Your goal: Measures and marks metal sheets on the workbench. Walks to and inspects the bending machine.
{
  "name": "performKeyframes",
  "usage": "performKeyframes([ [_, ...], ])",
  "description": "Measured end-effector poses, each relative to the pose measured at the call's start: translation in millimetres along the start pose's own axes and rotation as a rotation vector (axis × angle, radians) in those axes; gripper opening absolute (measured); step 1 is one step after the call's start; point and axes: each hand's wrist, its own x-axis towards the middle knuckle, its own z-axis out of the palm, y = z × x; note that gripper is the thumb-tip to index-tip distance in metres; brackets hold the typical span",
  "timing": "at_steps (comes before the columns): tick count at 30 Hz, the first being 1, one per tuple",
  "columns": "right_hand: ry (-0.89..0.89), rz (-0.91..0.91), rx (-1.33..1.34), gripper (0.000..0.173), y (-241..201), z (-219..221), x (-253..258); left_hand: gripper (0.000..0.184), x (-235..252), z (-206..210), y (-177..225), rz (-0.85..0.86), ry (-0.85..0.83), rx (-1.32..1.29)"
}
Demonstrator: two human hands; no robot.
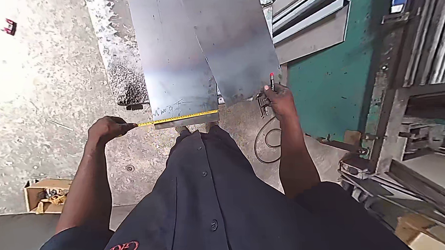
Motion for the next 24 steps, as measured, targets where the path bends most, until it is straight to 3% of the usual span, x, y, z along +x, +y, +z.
performKeyframes([
  [4,-0.114,-0.116,0.212,0.031,5.0,32.1,-2.8,0.063,16.0,-5.4,-2.2,0.010,0.001,0.051],
  [8,-0.259,-0.238,0.164,0.041,7.6,74.3,3.4,0.066,20.1,-7.6,0.4,0.003,-0.027,0.096],
  [12,-0.499,-0.264,0.201,0.028,24.3,107.7,14.0,0.068,25.7,-2.4,-2.0,0.009,-0.033,0.143],
  [17,-0.567,-0.340,0.028,0.019,38.7,127.1,24.4,0.068,22.2,-1.2,3.0,-0.021,-0.021,0.164],
  [24,-0.585,-0.414,0.046,0.026,44.9,135.2,31.4,0.067,21.2,-1.2,8.7,-0.069,-0.021,0.184],
])
